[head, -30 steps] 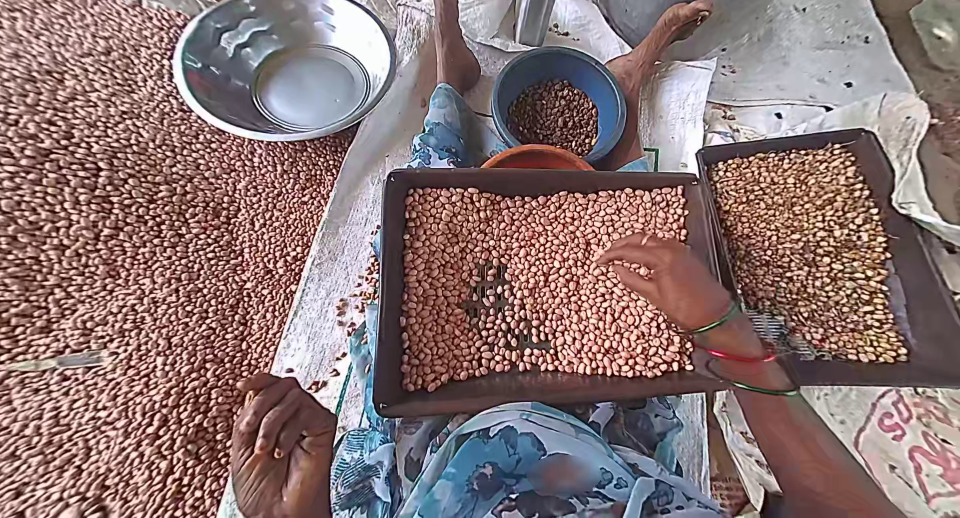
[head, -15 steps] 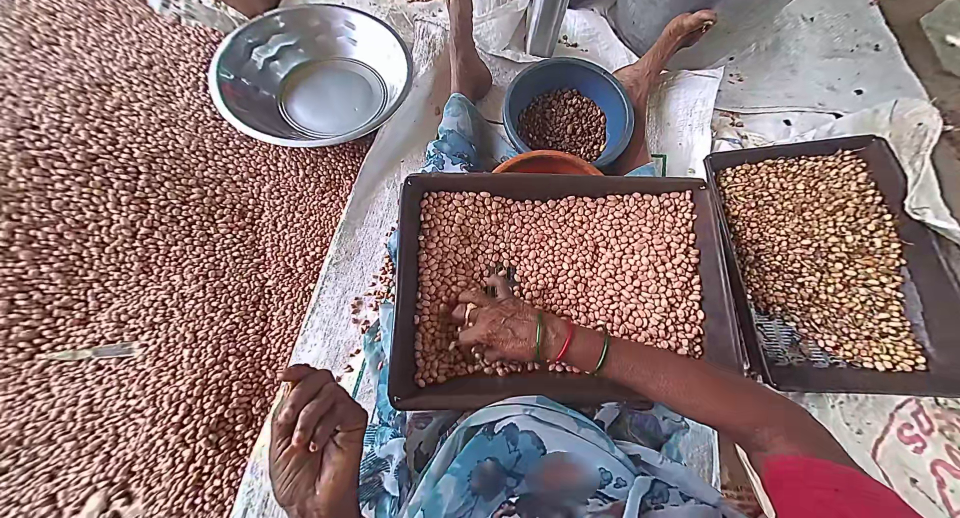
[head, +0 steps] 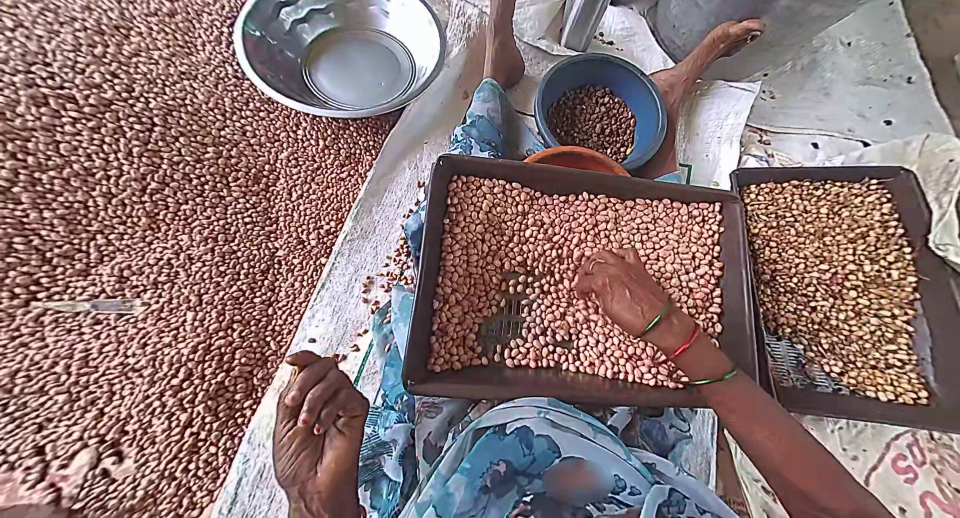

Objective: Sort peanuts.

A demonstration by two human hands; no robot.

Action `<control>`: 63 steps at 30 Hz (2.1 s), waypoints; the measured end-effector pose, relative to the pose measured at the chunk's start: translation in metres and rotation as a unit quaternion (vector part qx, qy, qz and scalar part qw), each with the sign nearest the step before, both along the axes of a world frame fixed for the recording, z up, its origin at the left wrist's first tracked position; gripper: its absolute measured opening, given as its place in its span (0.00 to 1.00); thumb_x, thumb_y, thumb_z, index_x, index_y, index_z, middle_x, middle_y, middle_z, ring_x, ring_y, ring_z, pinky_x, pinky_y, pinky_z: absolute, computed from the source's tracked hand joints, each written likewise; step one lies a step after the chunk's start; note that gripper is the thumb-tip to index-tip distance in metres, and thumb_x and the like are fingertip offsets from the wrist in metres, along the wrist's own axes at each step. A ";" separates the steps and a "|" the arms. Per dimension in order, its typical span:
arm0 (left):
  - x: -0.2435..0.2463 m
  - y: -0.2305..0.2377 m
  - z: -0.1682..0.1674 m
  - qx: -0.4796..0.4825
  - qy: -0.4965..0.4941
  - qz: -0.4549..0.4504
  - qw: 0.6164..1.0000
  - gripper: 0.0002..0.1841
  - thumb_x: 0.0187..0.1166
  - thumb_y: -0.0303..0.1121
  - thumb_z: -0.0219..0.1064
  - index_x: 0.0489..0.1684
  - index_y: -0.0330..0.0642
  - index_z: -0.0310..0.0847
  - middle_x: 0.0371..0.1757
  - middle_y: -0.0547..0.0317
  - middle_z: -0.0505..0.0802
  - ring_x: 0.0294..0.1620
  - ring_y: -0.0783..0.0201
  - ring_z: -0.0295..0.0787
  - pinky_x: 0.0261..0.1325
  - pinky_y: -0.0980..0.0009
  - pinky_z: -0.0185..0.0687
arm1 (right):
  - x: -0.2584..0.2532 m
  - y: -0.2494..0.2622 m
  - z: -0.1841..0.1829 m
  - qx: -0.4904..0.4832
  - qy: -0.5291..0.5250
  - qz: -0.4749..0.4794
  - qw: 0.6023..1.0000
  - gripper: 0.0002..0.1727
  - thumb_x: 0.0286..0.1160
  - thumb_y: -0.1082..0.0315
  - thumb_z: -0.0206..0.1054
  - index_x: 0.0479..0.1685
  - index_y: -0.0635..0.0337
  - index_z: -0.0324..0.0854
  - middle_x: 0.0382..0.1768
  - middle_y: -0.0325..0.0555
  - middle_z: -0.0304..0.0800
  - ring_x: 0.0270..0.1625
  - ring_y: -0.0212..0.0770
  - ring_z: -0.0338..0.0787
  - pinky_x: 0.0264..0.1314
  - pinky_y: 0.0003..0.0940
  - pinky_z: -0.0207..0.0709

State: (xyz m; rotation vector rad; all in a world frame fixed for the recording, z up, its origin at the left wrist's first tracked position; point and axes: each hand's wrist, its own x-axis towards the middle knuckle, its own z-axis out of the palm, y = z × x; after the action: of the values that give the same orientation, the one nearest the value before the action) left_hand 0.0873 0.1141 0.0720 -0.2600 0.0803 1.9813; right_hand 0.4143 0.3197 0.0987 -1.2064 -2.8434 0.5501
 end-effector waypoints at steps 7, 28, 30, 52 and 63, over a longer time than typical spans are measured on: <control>-0.002 0.005 0.000 0.003 -0.001 -0.006 1.000 0.15 0.89 0.27 0.45 0.41 0.34 0.80 0.25 0.66 0.87 0.17 0.80 0.81 0.21 0.88 0.76 | 0.007 0.010 0.008 0.077 0.104 -0.079 0.988 0.09 0.72 0.79 0.70 0.45 0.63 0.94 0.43 0.59 0.96 0.45 0.62 0.95 0.46 0.60 0.83; 0.004 0.011 0.002 0.016 -0.016 -0.017 1.000 0.13 0.86 0.26 0.48 0.43 0.33 0.80 0.26 0.65 0.87 0.18 0.79 0.82 0.22 0.88 0.77 | -0.063 0.016 -0.028 0.027 0.126 -0.027 0.991 0.07 0.75 0.71 0.72 0.45 0.62 0.94 0.30 0.57 0.91 0.30 0.56 0.92 0.30 0.52 0.82; 0.004 0.010 0.003 0.021 -0.017 -0.024 0.999 0.11 0.85 0.25 0.50 0.42 0.33 0.80 0.26 0.65 0.87 0.18 0.78 0.82 0.22 0.88 0.77 | -0.065 0.012 -0.041 0.125 0.124 0.012 0.984 0.07 0.72 0.72 0.73 0.42 0.65 0.93 0.25 0.58 0.88 0.24 0.58 0.90 0.22 0.50 0.79; 0.011 0.012 0.012 0.046 -0.028 -0.049 0.997 0.11 0.86 0.26 0.51 0.45 0.32 0.80 0.26 0.65 0.87 0.19 0.78 0.83 0.23 0.87 0.79 | -0.047 0.024 -0.011 -0.081 0.155 -0.015 0.984 0.07 0.71 0.70 0.74 0.41 0.65 0.90 0.21 0.53 0.82 0.21 0.49 0.81 0.25 0.46 0.73; 0.004 0.010 0.001 0.021 -0.014 -0.032 0.999 0.12 0.86 0.26 0.49 0.44 0.32 0.80 0.26 0.64 0.87 0.18 0.77 0.83 0.22 0.86 0.78 | 0.047 0.009 0.001 -0.219 0.308 -0.230 0.897 0.04 0.73 0.78 0.69 0.39 0.63 0.89 0.21 0.30 0.80 0.21 0.17 0.69 0.26 0.14 0.63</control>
State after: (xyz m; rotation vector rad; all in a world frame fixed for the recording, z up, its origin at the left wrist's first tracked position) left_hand 0.0914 0.1241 0.0733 -0.2547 0.0283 1.9127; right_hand 0.4610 0.3288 0.0993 -1.3690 -1.8779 1.2989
